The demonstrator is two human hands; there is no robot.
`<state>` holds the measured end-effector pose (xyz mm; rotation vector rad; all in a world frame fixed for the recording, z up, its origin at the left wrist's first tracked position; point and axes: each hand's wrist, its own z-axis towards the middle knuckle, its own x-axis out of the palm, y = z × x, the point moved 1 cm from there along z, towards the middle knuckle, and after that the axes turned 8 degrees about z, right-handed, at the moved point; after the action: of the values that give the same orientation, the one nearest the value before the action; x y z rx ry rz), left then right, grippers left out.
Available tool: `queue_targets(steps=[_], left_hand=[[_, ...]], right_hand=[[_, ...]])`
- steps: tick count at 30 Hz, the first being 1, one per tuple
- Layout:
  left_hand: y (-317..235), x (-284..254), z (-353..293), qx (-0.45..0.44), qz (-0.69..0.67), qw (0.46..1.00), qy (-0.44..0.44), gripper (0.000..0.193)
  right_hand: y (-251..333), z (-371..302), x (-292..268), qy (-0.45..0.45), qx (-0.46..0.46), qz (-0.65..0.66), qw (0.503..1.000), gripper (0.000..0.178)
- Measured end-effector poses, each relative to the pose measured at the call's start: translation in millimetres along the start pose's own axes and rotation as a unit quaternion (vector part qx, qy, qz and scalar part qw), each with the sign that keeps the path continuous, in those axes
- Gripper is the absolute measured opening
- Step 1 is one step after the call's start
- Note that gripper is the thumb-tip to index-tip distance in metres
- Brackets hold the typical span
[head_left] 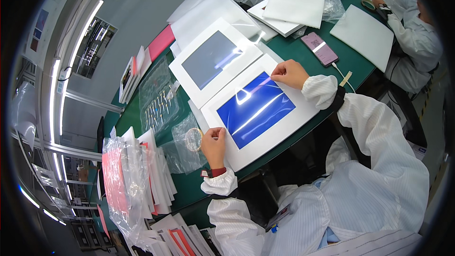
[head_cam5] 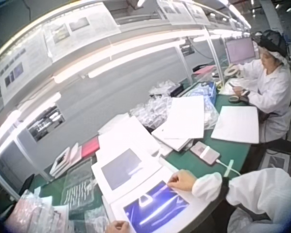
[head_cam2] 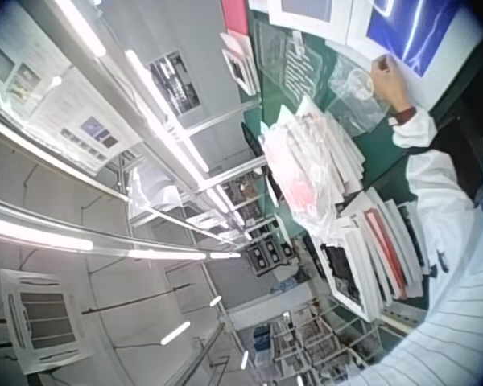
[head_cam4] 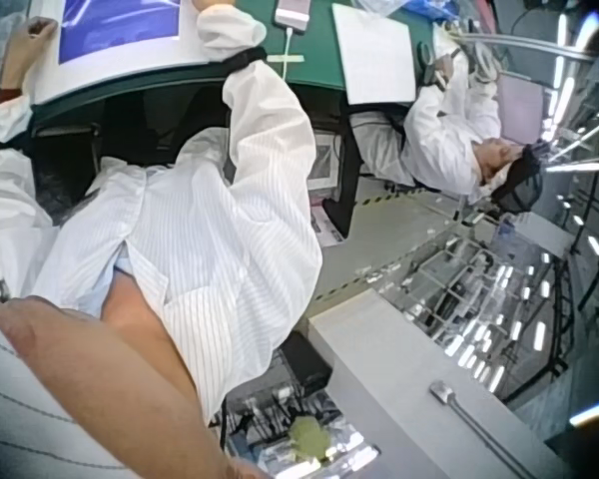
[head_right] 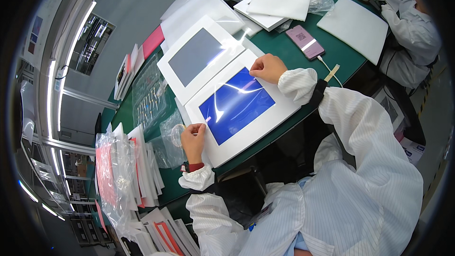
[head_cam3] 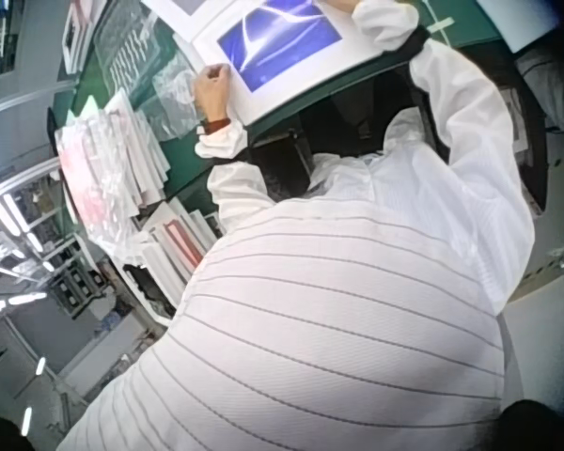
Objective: Assembling and checking the back casing and internal components of an electronic display unit.
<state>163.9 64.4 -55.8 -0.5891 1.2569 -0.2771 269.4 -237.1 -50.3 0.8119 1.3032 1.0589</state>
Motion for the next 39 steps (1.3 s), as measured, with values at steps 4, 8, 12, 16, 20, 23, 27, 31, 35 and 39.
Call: queue_targets(steps=[4,8,12,16,20,23,27,31,35,39], left_hand=[[-11,-3,-4,-0.026,0.029,0.999,0.0,0.024],[-17,-4,-8,0.052,0.057,0.996,-0.043,0.033],[-48,23,-9,0.303,0.148,0.942,-0.004,0.045],[-41,37,-16,0.335,0.252,0.906,0.063,0.054],[-38,40,-18,0.328,0.266,0.902,0.089,0.057],[-43,39,-14,0.31,0.247,0.913,0.096,0.057],[-44,43,-8,0.302,0.237,0.92,0.08,0.057],[-46,40,-1,0.296,0.223,0.927,0.051,0.055],[-41,50,3,0.301,0.203,0.93,0.062,0.055],[-40,51,3,0.29,0.217,0.929,0.076,0.056]], right_hand=[[2,-3,-5,0.01,0.011,-0.028,0.999,0.02],[20,-15,4,-0.006,-0.047,-0.165,0.985,0.042],[16,-33,29,0.117,-0.261,-0.288,0.914,0.05],[8,-42,53,0.242,-0.281,-0.345,0.862,0.061],[-1,-42,56,0.27,-0.278,-0.38,0.84,0.069],[5,-41,54,0.253,-0.279,-0.373,0.848,0.071],[0,-40,56,0.257,-0.272,-0.367,0.852,0.071],[4,-39,64,0.242,-0.259,-0.365,0.861,0.071],[-4,-33,68,0.233,-0.261,-0.372,0.86,0.072],[4,-32,70,0.211,-0.251,-0.368,0.87,0.073]])
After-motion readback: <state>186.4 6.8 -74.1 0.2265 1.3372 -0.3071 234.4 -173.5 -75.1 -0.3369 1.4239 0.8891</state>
